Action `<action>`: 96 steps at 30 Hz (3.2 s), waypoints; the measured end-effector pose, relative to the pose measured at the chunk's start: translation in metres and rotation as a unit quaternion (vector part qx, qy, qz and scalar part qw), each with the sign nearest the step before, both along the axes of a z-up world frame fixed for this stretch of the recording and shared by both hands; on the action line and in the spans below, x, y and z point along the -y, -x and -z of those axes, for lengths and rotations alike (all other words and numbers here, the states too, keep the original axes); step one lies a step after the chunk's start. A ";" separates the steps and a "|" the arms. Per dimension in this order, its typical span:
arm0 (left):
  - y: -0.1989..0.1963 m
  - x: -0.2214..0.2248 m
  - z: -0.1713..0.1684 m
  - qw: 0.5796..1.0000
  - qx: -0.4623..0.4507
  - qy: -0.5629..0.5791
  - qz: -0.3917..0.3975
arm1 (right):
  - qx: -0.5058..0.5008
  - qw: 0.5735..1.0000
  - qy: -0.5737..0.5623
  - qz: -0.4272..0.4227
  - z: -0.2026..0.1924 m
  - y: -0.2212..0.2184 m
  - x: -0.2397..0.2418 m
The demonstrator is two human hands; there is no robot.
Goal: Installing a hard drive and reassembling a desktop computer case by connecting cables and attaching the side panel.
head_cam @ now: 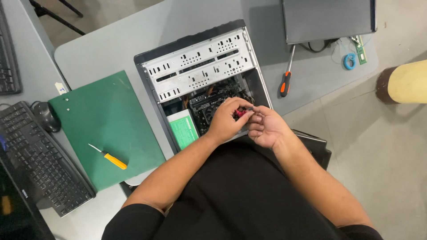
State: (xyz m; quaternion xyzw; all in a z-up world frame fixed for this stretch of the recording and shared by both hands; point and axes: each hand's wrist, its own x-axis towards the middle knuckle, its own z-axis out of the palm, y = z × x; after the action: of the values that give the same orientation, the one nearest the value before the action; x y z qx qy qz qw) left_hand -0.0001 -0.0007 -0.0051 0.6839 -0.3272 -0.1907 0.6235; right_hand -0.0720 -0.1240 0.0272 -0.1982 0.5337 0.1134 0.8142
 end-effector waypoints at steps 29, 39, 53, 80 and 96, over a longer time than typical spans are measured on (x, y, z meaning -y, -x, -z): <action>-0.010 0.023 -0.002 0.943 -0.271 -0.171 -0.092 | 0.104 0.414 0.838 -0.338 0.022 0.007 -0.005; -0.022 0.016 -0.013 0.961 -0.248 -0.121 0.000 | 0.074 0.679 0.665 -0.301 0.014 0.008 0.008; -0.017 0.018 0.059 0.925 -0.257 -0.274 -0.063 | -0.012 0.671 0.655 -0.348 0.008 0.011 0.011; -0.003 0.041 0.111 0.915 -0.374 -0.105 -0.114 | 0.056 0.484 0.742 -0.461 0.022 -0.026 0.004; -0.003 -0.006 0.019 0.927 -0.363 -0.087 -0.042 | 0.034 0.658 0.660 -0.361 0.016 -0.010 0.024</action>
State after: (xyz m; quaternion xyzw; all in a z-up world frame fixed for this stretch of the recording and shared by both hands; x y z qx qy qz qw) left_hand 0.0029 0.0054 -0.0241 0.6322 -0.0316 -0.4274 0.6455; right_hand -0.0618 -0.1477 0.0116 -0.8641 0.3272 0.0100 0.3824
